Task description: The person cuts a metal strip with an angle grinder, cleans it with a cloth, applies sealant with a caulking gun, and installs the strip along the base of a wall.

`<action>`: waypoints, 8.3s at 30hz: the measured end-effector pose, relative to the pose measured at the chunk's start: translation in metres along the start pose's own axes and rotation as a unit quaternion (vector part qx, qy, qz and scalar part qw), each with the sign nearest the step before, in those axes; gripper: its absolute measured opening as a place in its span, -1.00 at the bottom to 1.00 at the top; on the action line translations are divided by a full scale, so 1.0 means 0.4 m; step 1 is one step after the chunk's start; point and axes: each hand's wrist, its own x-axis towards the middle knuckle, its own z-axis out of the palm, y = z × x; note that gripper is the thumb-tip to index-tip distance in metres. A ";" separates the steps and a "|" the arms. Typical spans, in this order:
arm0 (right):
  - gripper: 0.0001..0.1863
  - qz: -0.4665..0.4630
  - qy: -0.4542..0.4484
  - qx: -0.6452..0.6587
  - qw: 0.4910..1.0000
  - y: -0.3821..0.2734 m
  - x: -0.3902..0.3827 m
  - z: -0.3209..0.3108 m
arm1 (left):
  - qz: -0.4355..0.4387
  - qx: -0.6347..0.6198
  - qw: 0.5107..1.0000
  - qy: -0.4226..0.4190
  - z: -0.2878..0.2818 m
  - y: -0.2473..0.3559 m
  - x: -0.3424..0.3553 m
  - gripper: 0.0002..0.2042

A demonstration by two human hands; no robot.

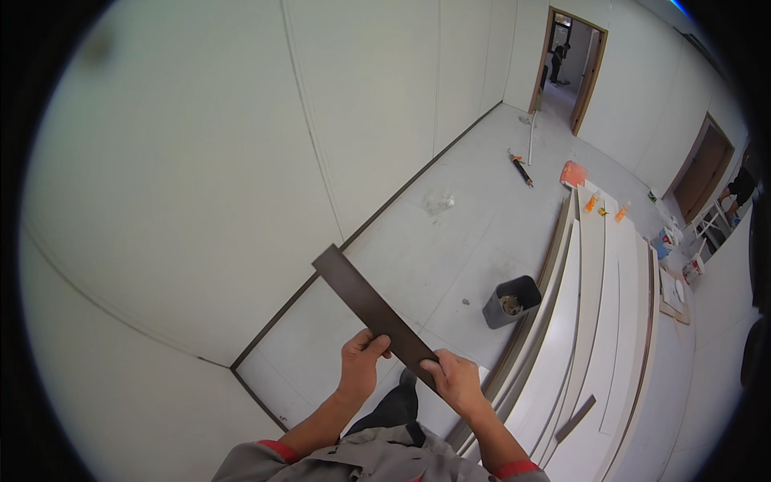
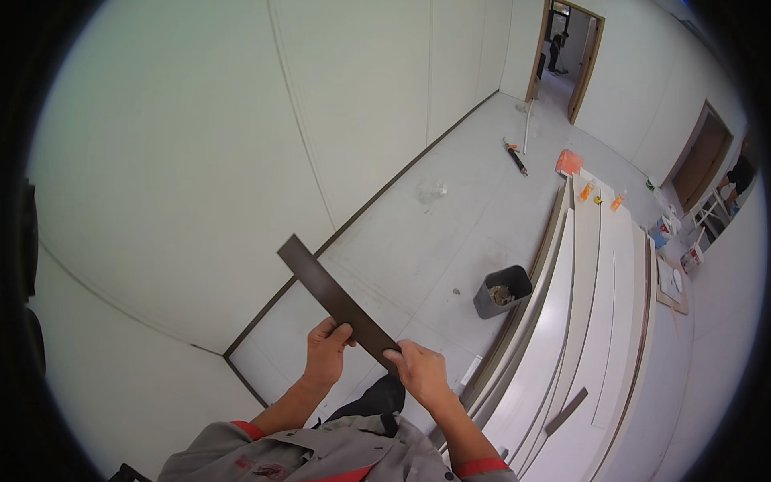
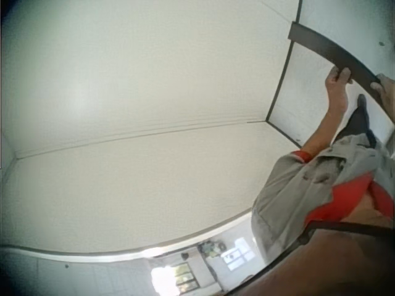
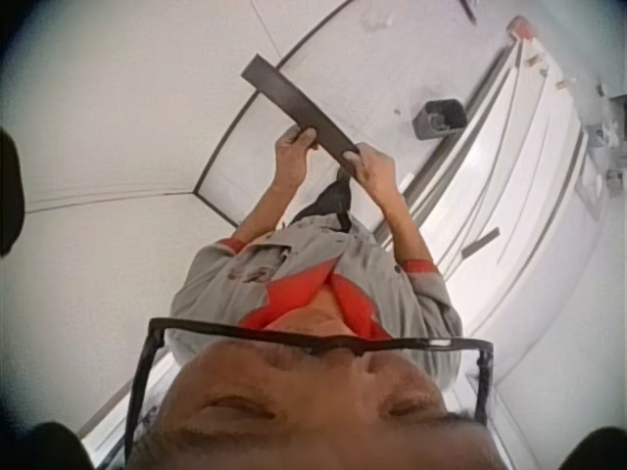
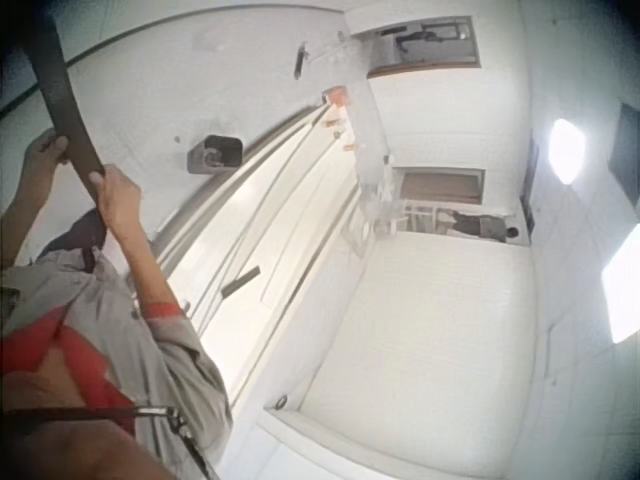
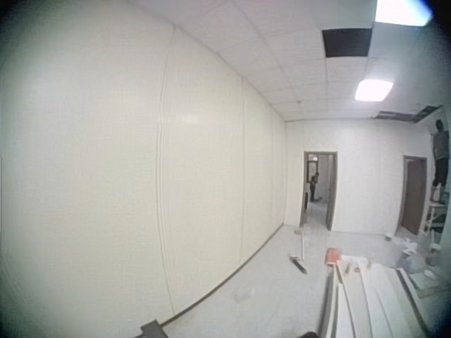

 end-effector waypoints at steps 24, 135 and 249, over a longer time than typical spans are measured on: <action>-0.66 0.112 -0.051 -0.022 0.992 1.229 1.551 -0.665 | -0.105 -0.087 0.991 -0.007 0.828 -0.362 2.166 -0.88; -0.64 0.516 0.319 0.083 0.791 5.582 6.649 -2.765 | -0.353 0.232 0.818 -0.391 4.111 -2.506 8.566 -0.58; -0.30 0.905 0.412 -0.090 -0.061 5.738 4.926 -0.317 | -0.081 0.459 0.207 -0.860 3.870 -4.280 7.671 -0.75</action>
